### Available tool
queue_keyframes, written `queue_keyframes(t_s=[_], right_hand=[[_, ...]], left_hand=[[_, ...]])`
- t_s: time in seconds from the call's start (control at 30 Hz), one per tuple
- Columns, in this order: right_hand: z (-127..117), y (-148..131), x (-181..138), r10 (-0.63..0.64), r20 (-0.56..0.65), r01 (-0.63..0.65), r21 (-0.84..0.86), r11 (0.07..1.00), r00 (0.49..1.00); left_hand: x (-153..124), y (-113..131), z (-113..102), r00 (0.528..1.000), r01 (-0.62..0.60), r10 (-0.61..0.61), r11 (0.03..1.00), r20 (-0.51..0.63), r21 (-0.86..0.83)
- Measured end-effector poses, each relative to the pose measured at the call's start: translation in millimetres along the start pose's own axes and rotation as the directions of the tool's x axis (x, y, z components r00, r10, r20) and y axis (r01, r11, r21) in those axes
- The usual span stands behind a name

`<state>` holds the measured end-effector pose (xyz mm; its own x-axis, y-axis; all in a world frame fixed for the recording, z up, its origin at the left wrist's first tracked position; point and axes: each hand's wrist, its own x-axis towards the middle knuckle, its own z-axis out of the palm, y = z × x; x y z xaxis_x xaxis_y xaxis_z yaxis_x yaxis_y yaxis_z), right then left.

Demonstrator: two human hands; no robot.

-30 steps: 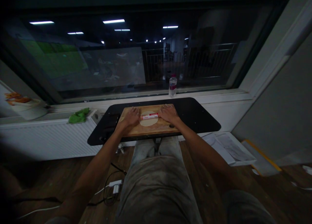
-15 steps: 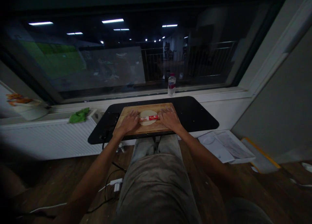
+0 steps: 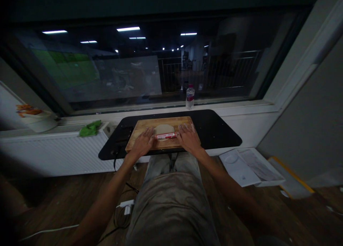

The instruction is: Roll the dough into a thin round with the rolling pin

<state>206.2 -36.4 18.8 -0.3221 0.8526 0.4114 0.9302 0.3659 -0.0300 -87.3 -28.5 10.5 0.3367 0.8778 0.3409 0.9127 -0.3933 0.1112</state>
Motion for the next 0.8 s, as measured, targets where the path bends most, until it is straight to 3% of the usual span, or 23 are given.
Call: queue_keyframes(t_s=[0.2,0.4,0.57,0.73,0.8], right_hand=[[4.4,0.7,-12.7,-0.022,-0.066,0.023,0.013,1.0,0.998],[4.9,5.9,-10.2,-0.031,-0.042,0.032,0.026,0.999,0.999],[6.9,13.1,28.2,-0.049,0.052,0.049,-0.009,0.999,0.997],[13.7,19.0,78.1,-0.094,0.169,0.102,-0.039,0.994,0.981],[19.2,20.7,96.4,-0.06,0.213,0.066,-0.026,0.997,0.975]], left_hand=[[-8.3,3.0,3.3,0.999,-0.013,0.012,1.0,-0.042,-0.012],[-9.1,1.8,6.8,0.999,-0.017,0.016,0.999,-0.05,-0.031],[-7.5,3.0,12.3,0.997,0.016,-0.017,1.0,-0.08,-0.012],[0.5,2.2,8.4,0.998,0.068,-0.068,0.997,0.001,0.029],[4.1,-0.9,7.3,0.998,0.053,-0.053,0.998,0.024,0.027]])
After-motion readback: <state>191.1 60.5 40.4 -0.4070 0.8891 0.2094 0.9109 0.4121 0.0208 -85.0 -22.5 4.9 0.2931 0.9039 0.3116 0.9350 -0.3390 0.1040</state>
